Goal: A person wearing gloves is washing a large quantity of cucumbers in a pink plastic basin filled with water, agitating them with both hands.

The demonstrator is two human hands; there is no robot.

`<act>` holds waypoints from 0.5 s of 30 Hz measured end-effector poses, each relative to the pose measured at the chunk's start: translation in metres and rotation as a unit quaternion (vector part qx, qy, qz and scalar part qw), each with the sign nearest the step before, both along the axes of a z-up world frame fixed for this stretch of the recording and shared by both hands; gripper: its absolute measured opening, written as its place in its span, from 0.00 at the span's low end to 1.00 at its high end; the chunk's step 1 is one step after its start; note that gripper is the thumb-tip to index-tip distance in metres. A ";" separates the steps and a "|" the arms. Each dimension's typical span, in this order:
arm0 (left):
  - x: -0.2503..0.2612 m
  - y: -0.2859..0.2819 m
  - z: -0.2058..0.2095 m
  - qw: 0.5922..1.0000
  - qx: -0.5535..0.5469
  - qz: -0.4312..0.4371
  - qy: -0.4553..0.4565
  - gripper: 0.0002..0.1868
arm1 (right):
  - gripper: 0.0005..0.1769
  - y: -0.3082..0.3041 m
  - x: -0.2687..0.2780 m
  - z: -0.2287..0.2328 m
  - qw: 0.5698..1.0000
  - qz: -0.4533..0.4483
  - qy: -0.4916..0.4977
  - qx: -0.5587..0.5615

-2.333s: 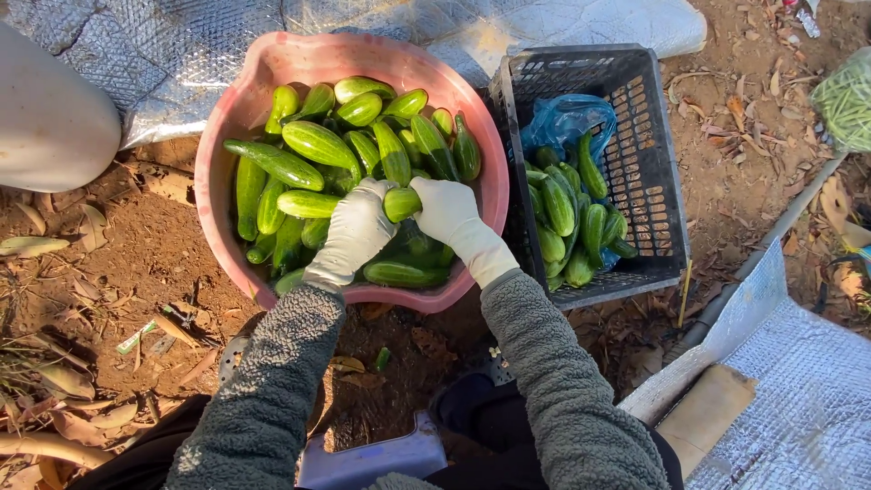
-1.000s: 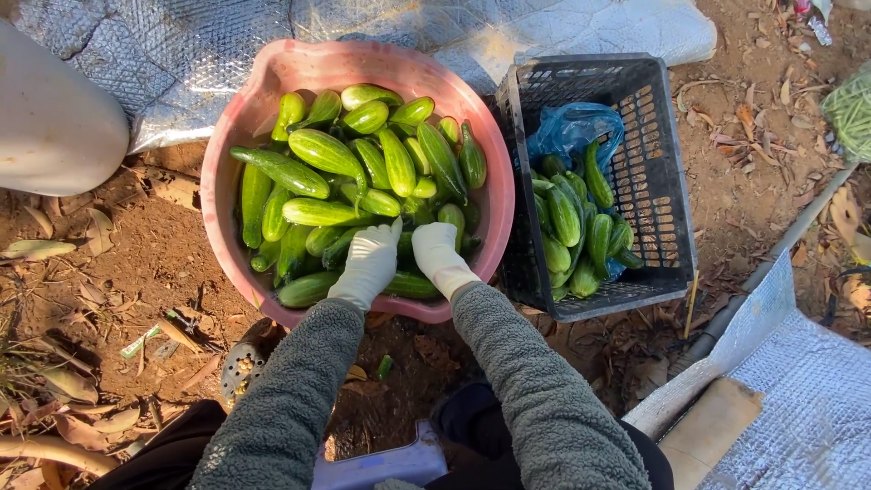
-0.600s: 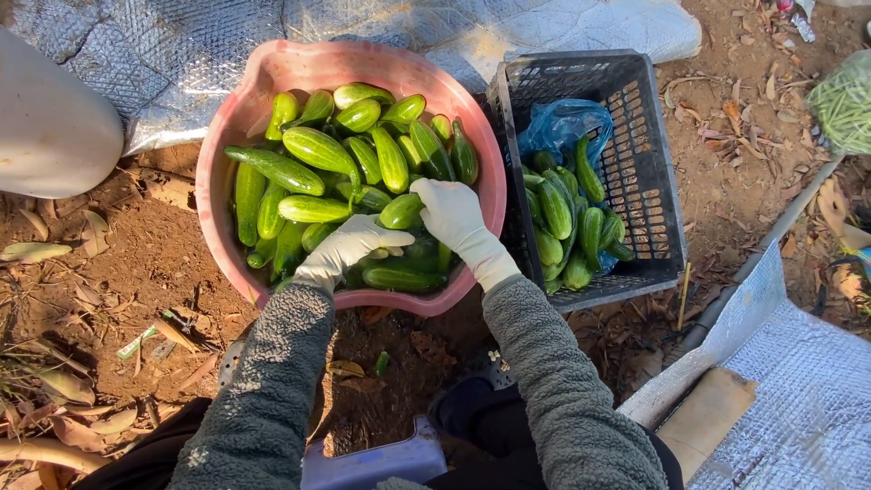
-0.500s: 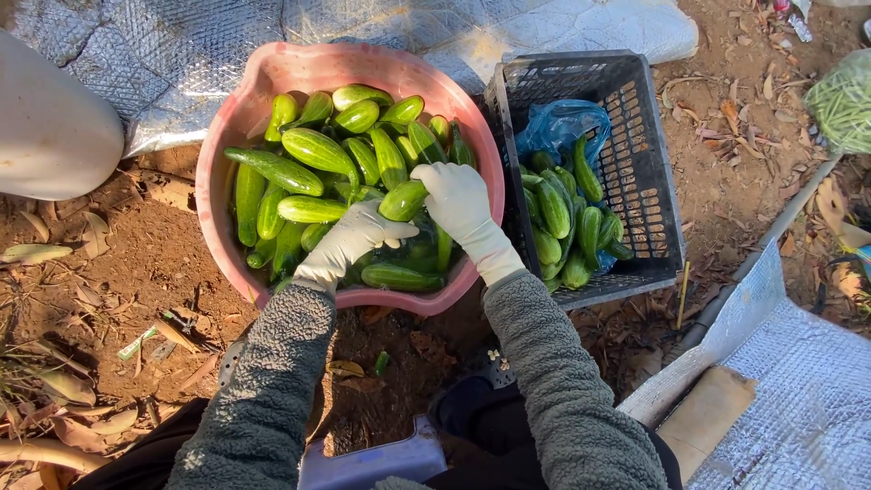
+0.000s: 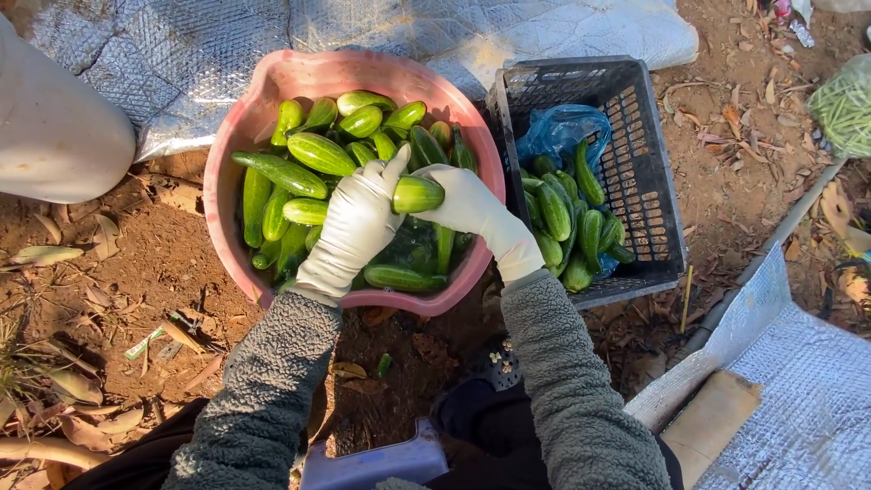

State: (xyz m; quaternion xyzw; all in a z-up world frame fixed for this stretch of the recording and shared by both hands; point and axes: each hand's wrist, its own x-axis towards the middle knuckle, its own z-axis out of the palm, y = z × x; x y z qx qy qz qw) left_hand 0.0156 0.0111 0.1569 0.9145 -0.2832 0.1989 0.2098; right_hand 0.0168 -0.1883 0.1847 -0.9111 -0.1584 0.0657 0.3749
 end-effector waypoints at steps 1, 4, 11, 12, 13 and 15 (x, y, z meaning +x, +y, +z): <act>0.003 -0.003 -0.010 1.000 0.000 -0.001 0.001 0.43 | 0.20 -0.005 0.010 -0.020 1.000 -0.001 0.001 0.000; 0.003 -0.008 -0.015 0.952 -0.104 0.075 0.276 0.37 | 0.18 -0.013 0.031 -0.059 0.996 -0.038 -0.061 -0.053; 0.019 0.003 0.018 0.654 -0.257 0.061 0.709 0.46 | 0.41 0.000 0.033 -0.072 0.944 -0.008 -0.184 -0.274; 0.026 0.004 0.022 0.642 -0.162 0.065 0.746 0.50 | 0.36 0.002 0.032 -0.076 0.949 -0.009 -0.141 -0.284; 0.020 0.001 0.010 0.642 -0.162 0.065 0.746 0.50 | 0.36 0.002 0.029 -0.080 0.949 -0.009 -0.140 -0.283; 0.009 -0.007 -0.012 0.765 -0.125 0.117 0.621 0.48 | 0.13 0.001 0.023 -0.086 0.955 -0.016 -0.053 -0.292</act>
